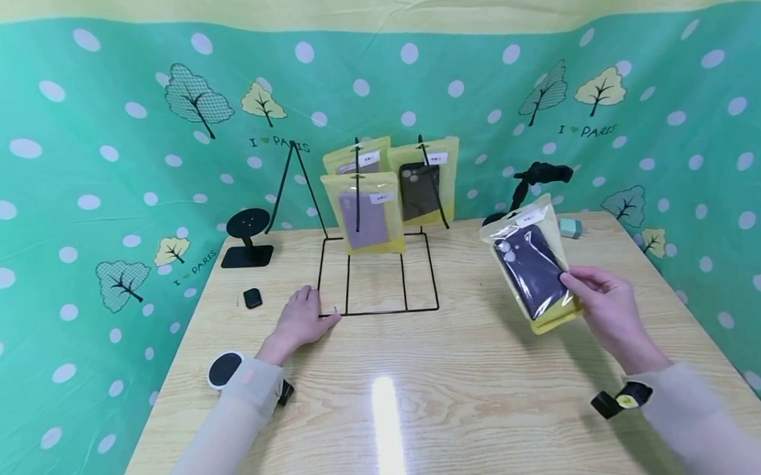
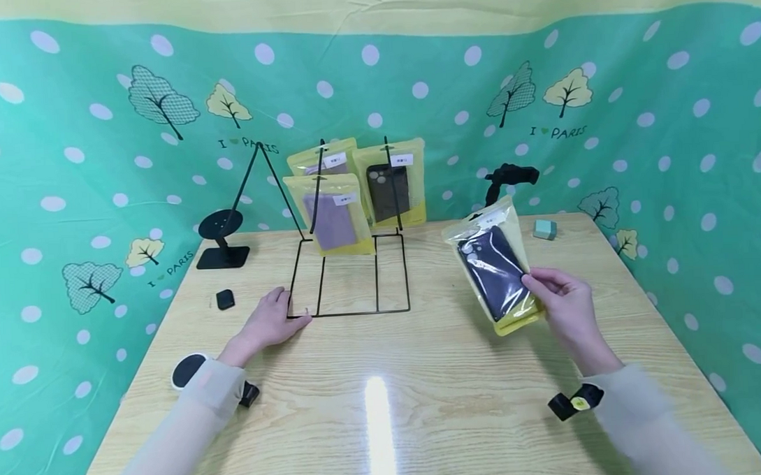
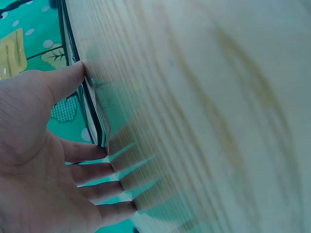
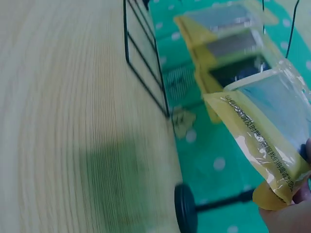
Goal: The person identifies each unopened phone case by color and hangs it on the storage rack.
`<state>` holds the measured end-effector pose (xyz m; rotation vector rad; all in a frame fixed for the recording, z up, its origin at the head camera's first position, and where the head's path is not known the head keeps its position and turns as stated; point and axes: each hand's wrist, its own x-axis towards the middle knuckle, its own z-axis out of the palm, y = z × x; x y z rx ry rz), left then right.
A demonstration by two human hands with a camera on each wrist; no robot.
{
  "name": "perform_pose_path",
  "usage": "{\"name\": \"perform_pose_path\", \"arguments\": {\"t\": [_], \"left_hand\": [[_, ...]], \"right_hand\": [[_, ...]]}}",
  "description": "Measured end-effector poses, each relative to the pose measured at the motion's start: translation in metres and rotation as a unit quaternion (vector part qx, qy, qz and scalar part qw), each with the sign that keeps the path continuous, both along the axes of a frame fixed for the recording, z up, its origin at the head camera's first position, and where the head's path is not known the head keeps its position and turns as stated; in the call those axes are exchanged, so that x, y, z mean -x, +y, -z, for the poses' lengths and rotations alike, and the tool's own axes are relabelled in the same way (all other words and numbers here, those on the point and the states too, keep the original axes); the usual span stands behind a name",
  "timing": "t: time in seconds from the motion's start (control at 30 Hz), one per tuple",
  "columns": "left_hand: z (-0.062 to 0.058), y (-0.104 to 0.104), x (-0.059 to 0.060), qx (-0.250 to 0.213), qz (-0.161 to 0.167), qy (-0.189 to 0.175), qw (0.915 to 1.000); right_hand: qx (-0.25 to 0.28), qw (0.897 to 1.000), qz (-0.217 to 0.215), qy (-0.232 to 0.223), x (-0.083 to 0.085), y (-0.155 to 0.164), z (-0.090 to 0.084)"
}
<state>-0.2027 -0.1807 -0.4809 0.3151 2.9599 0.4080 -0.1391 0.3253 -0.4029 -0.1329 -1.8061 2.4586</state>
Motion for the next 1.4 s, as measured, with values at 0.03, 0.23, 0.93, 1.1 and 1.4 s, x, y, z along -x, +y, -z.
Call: {"name": "perform_pose_path", "arguments": {"t": [0.03, 0.23, 0.93, 1.1, 1.4], "left_hand": [[0.0, 0.0, 0.0, 0.0, 0.0, 0.001, 1.0], [0.0, 0.0, -0.001, 0.0, 0.001, 0.005, 1.0], [-0.001, 0.001, -0.001, 0.001, 0.004, 0.002, 1.0], [-0.001, 0.001, -0.001, -0.001, 0.002, 0.002, 1.0], [0.0, 0.0, 0.0, 0.001, 0.004, 0.008, 1.0]], "right_hand": [[0.012, 1.0, -0.005, 0.004, -0.002, -0.004, -0.001], [-0.015, 1.0, -0.01, 0.021, -0.013, -0.027, -0.006], [-0.053, 0.994, -0.001, 0.1, -0.028, -0.096, -0.018], [-0.069, 0.994, 0.002, 0.089, -0.025, -0.102, -0.019], [-0.052, 0.996, 0.004, 0.074, -0.019, -0.106, -0.017]]}}
